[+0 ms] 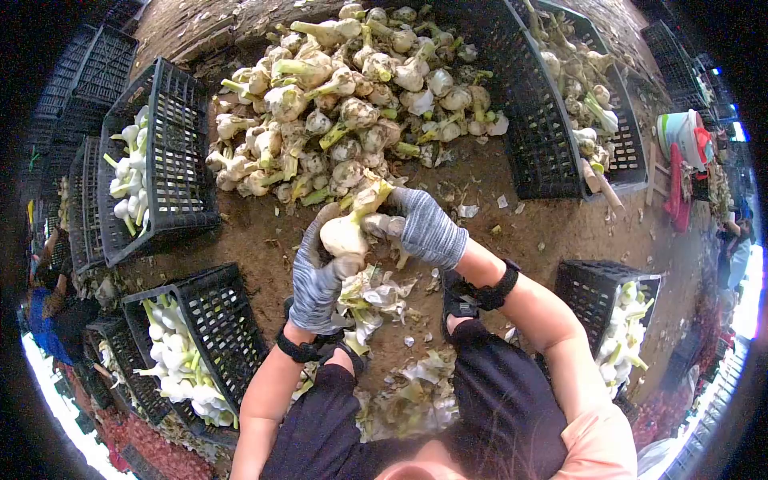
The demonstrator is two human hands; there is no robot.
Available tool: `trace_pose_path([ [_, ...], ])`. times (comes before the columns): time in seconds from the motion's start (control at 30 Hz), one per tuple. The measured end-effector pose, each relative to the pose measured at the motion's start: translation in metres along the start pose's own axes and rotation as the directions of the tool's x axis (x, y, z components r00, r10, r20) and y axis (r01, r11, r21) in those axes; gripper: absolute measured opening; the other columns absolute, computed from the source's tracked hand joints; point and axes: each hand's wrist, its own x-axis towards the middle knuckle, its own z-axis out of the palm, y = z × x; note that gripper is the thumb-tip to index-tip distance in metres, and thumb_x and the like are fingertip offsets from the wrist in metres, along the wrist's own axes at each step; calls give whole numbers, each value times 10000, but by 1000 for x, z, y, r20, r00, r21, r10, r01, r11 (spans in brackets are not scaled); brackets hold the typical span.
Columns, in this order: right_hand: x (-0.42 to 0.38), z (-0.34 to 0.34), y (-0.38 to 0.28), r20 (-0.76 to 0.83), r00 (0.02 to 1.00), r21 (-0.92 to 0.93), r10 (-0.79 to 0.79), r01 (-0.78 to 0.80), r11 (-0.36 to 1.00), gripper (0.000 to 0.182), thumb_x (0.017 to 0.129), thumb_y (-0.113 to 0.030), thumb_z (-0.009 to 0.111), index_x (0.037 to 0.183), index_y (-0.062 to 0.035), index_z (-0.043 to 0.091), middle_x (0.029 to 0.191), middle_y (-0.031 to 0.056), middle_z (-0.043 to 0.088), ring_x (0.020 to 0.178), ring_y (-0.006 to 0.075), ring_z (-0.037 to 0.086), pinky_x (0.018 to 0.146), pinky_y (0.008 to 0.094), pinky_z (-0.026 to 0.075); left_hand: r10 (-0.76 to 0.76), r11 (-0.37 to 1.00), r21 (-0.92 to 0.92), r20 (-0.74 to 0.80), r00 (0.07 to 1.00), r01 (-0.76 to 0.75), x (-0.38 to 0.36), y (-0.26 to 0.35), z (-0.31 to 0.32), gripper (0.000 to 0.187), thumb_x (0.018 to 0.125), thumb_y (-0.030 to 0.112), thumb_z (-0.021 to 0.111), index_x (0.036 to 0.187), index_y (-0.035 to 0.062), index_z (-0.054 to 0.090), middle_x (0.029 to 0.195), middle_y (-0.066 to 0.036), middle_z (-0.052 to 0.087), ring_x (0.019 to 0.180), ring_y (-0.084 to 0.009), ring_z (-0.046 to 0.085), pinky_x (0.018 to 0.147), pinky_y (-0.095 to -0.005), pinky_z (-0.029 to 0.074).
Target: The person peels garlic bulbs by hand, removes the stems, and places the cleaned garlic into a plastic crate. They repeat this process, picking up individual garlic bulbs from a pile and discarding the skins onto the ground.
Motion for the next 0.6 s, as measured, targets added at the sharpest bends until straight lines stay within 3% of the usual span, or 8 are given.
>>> trace_pose_path([
  [0.1,-5,0,8,32,997,-3,74,-74,997,263,813,-107,633,1048,5,591,909,62,655,822,94,570,773,278,474,-234,971,-41,14,972,234,2,6,-12,653,827,491,582,1248,12,441,1025,-107,589,893,-179,589,764,-294,511],
  [0.17,-11,5,15,50,997,-37,-54,56,998,274,811,-120,649,1050,0,590,907,44,654,835,94,570,782,274,472,-338,891,-317,16,941,325,9,1,-19,633,840,552,515,1203,34,482,922,-83,610,710,-160,602,585,-266,519],
  [0.2,-12,7,18,35,996,18,-77,76,997,304,809,-131,662,1074,-8,577,942,49,644,873,96,566,796,274,469,-374,879,-388,-196,907,279,17,-3,-6,635,834,590,487,1172,52,500,877,-57,609,598,-133,577,450,-241,473],
  [0.3,-11,8,12,58,998,15,-8,7,1000,328,821,-134,652,1104,-4,551,974,62,627,901,92,551,810,274,467,-500,777,-465,-47,865,424,12,18,-6,434,887,470,501,1076,81,528,854,-13,555,767,-118,539,696,-227,451],
  [0.37,-10,15,12,52,995,118,83,-88,989,337,837,-158,638,1112,4,531,991,74,611,890,95,540,794,281,468,-322,866,-402,9,947,299,9,5,-5,500,872,482,523,1139,60,488,955,-29,552,854,-120,536,765,-237,449],
  [0.43,-7,23,11,-95,986,258,137,-109,960,334,855,-193,621,1101,11,526,967,76,610,860,101,535,760,282,469,103,969,232,-68,992,-85,6,1,4,541,880,460,524,1205,37,433,1069,-56,524,954,-134,518,843,-266,434],
  [0.47,-6,26,19,-171,985,98,8,9,995,295,866,-213,606,1047,14,551,918,64,624,810,99,540,717,276,470,149,955,268,-54,987,-130,4,-4,4,572,884,451,523,1240,21,397,1122,-70,495,1000,-145,500,889,-279,412],
  [0.6,-5,20,10,-103,992,139,68,-54,989,246,868,-200,603,973,22,609,833,40,646,744,79,545,688,258,472,-12,1000,-29,-44,999,11,3,-10,-4,545,880,440,530,1227,33,429,1102,-73,520,1027,-185,513,908,-328,419],
])
